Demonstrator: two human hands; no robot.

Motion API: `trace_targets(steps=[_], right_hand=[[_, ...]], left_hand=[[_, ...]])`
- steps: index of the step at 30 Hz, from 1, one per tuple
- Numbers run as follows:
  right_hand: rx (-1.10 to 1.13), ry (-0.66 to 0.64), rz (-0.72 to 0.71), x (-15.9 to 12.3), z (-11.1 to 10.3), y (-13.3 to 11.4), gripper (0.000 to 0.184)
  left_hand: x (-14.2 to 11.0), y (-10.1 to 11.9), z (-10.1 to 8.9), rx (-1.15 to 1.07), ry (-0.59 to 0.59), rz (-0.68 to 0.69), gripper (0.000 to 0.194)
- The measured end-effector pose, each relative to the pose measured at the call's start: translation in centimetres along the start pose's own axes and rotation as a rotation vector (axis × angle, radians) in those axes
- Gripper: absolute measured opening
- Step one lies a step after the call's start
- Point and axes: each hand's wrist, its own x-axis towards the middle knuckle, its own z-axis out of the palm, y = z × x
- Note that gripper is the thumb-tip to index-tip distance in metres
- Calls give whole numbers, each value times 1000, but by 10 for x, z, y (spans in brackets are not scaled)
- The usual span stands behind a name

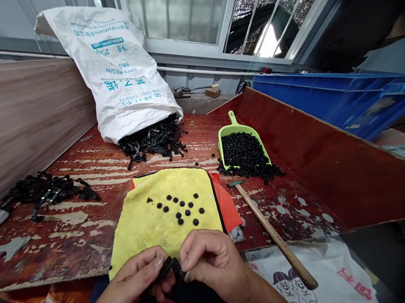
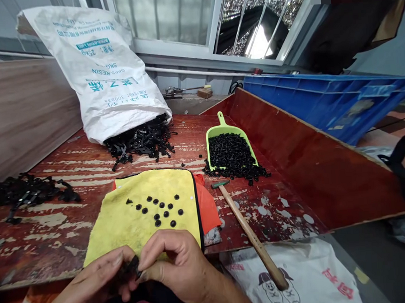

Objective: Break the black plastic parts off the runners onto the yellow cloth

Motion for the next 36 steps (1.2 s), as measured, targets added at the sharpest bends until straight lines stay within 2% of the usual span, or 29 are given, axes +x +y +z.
trace_targets(steps=[3,5,7,11,16,19,22,24,29,31,33,36], right_hand=[[-240,-55,-163,-8,-3,-4,8],[-356,-111,-209,-11,-6,-8,8],[-437,-141,-208,-12,-9,-12,9],[-527,-97,-194,-13,-13,-16,7],[-655,-145,-227,-16,-14,-7,13],[-726,-130,-258,-16,-14,0,17],[-775,-73,-290,-16,-14,7,23],[-800,-60,-295,-16,-14,9,24],[-890,-165,-216,-14,-18,5,18],[-1008,-107,-203,-8,-24,2,14],[-1182,34,-205,0,-29,2,12],[-1440,133,-157,15,-31,9,6]], left_hand=[[-2,-1,-2,42,-24,-41,43],[-4,0,-2,34,-22,-17,40],[-5,3,-4,48,-15,19,38],[-3,7,-10,158,76,46,36],[1,8,-14,289,191,135,34],[-1,10,-12,276,248,121,34],[-3,13,-9,259,248,92,35],[-3,13,-9,282,241,124,35],[3,8,-23,379,277,178,35],[6,6,-34,462,301,247,33],[7,5,-43,544,329,315,32],[6,7,-50,639,321,303,33]])
